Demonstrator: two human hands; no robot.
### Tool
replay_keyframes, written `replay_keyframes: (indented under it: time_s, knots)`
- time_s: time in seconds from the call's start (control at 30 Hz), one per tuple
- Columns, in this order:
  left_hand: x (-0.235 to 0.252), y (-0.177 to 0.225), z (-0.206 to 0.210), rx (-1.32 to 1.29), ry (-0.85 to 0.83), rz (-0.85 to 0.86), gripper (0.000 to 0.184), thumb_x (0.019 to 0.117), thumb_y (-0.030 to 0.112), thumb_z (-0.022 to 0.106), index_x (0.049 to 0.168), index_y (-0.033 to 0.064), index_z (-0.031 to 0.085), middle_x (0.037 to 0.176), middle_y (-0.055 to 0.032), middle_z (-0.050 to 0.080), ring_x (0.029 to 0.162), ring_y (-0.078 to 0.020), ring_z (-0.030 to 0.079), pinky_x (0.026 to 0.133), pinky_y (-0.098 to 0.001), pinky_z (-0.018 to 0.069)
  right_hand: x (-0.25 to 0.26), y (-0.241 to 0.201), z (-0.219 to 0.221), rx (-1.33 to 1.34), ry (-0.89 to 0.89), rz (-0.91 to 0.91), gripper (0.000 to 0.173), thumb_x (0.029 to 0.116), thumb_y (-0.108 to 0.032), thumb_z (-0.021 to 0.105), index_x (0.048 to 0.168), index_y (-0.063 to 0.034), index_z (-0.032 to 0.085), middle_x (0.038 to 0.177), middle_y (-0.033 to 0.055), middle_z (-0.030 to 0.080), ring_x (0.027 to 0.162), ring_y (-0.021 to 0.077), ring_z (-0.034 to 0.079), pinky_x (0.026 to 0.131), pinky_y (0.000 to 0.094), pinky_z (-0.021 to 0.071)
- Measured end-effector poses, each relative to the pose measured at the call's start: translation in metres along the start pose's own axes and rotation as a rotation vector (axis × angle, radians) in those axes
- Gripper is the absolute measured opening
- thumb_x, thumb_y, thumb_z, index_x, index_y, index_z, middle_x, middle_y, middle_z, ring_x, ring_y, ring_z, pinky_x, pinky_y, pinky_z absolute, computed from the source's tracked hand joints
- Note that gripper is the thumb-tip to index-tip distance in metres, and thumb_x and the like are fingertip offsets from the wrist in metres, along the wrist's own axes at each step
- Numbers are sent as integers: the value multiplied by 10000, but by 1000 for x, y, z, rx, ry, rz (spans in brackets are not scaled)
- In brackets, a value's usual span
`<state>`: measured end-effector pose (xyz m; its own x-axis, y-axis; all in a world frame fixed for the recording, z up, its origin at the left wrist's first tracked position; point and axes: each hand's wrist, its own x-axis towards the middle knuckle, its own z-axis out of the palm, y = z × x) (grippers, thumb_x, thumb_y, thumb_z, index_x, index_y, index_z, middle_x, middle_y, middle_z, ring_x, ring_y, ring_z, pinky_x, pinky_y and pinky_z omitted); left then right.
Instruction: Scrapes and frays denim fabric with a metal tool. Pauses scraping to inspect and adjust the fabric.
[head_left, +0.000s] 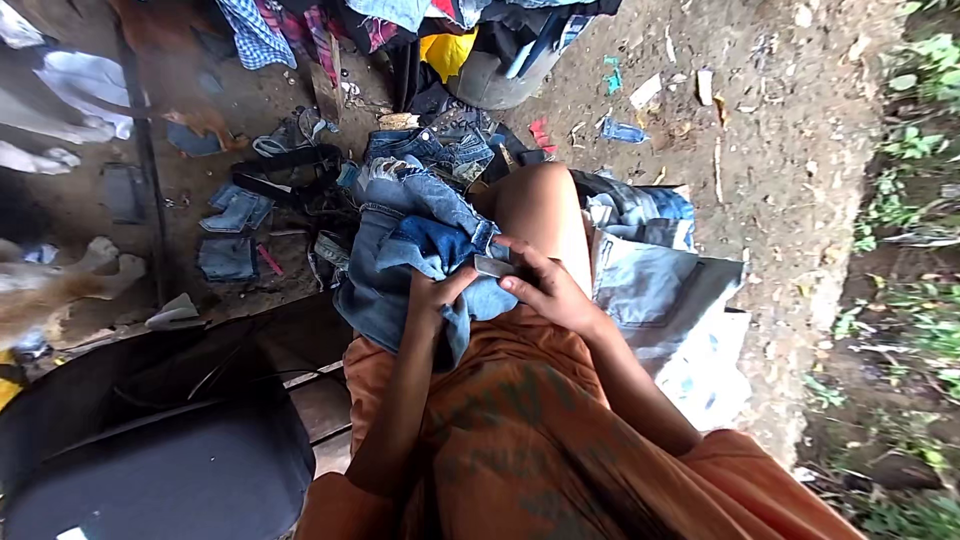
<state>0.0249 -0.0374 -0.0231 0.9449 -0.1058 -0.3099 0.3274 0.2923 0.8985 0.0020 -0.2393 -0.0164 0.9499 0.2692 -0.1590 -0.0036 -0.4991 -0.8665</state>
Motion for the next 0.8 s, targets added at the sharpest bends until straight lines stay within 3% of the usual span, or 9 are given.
replay_keyframes:
  time_s: [0.17, 0.27, 0.33, 0.5, 0.6, 0.7, 0.73, 0.8]
  knots:
    - [1, -5, -8, -29, -87, 25, 359, 780, -40, 783, 1078, 126, 672, 941, 66, 720, 895, -23, 683, 822, -248, 586, 5, 3, 8, -88, 99, -130, 530, 1003, -383, 609, 1437, -83, 554, 928, 98, 706, 748, 176, 664, 670, 403, 570]
    - [-1, -7, -7, 49, -107, 10, 318, 751, -58, 772, 1008, 108, 683, 871, 67, 715, 829, -14, 681, 772, -236, 588, 14, -1, 19, -53, 143, -187, 467, 973, -326, 652, 1294, 11, 611, 854, 98, 689, 717, 154, 654, 656, 361, 567]
    - [-1, -10, -8, 42, -127, 12, 314, 738, -63, 765, 977, 123, 682, 848, 78, 710, 799, -8, 677, 746, -226, 585, 18, -1, 28, -25, 165, -197, 420, 982, -347, 646, 1207, 7, 625, 848, 85, 695, 733, 153, 673, 654, 375, 574]
    - [0, -6, -11, -42, -168, 16, 410, 704, -145, 752, 1007, 122, 685, 905, 93, 735, 863, -1, 691, 814, -230, 592, 5, 8, 37, -50, 282, -260, 427, 1004, -370, 631, 1236, -11, 625, 942, 120, 707, 822, 153, 688, 745, 345, 584]
    - [3, -13, -9, -3, -191, 89, 333, 734, -91, 742, 957, 151, 691, 860, 122, 715, 817, 29, 671, 762, -195, 578, 11, 7, 44, -39, 352, -300, 311, 1001, -306, 639, 1067, -3, 669, 925, 117, 692, 836, 144, 682, 745, 311, 574]
    - [6, -17, -10, 56, -179, 85, 305, 744, -67, 770, 998, 82, 692, 878, 72, 721, 831, -3, 684, 785, -230, 593, 16, 1, 44, 339, 280, -144, 148, 1023, -201, 593, 971, -75, 650, 823, -26, 637, 736, 1, 603, 683, 184, 523]
    - [6, -15, -11, 74, -172, 62, 325, 735, -82, 762, 1010, 70, 680, 880, 66, 722, 833, -7, 687, 793, -236, 595, 19, -5, 39, 506, 217, -19, 153, 1035, -199, 541, 914, -142, 615, 722, -88, 578, 633, -37, 534, 596, 145, 461]
    - [7, -12, -13, 66, -179, 34, 350, 730, -91, 745, 1026, 81, 669, 887, 67, 722, 839, -12, 688, 798, -238, 593, 26, -17, 20, 766, -1, 278, 221, 1060, -305, 471, 873, -217, 551, 593, -110, 512, 478, -50, 413, 446, 119, 319]
